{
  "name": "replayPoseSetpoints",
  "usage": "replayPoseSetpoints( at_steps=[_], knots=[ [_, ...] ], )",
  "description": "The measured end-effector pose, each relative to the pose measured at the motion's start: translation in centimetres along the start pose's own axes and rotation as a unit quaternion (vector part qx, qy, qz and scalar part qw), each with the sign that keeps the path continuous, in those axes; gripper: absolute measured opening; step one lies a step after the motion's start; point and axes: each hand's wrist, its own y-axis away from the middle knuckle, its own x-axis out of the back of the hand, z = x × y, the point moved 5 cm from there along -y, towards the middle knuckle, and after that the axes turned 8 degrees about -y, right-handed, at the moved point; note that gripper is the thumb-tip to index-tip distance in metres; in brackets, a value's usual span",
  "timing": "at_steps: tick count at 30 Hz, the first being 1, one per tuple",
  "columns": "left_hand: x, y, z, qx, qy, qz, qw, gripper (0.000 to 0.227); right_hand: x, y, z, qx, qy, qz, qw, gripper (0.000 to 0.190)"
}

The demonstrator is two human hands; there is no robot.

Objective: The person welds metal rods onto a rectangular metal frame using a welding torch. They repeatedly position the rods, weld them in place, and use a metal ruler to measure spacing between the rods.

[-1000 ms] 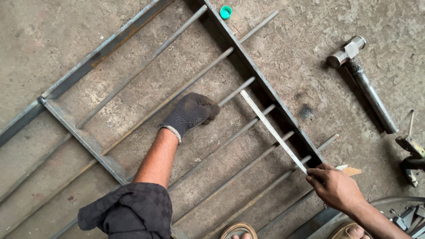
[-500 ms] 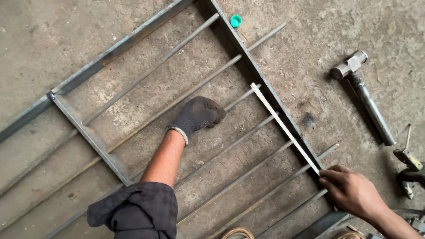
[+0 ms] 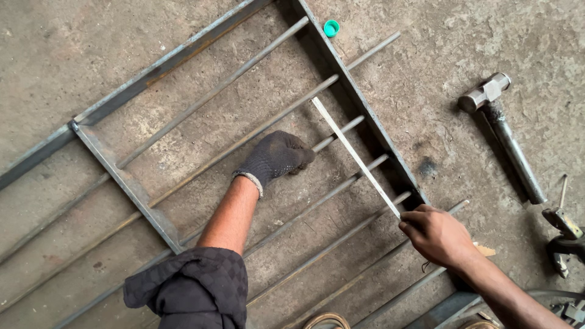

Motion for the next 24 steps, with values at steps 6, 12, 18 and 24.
replayPoseSetpoints(
  at_steps=[6, 12, 18, 24],
  knots=[
    [0.2, 0.2, 0.3, -0.006, -0.006, -0.006, 1.000, 0.025, 0.3, 0.4, -1.3, 0.014, -0.017, 0.006, 1.000, 0.038],
    [0.1, -0.2, 0.0, -0.008, -0.012, -0.005, 1.000, 0.026, 0.4, 0.5, -1.7, 0.002, -0.022, -0.004, 1.000, 0.038],
    [0.1, -0.2, -0.1, -0.009, -0.001, 0.000, 1.000, 0.025, 0.6, 0.4, -1.6, 0.002, -0.022, 0.010, 1.000, 0.037],
    [-0.1, -0.6, -0.3, -0.023, 0.017, -0.010, 1.000, 0.024, 0.9, 0.4, -1.4, 0.014, -0.014, 0.024, 1.000, 0.036]
  ],
)
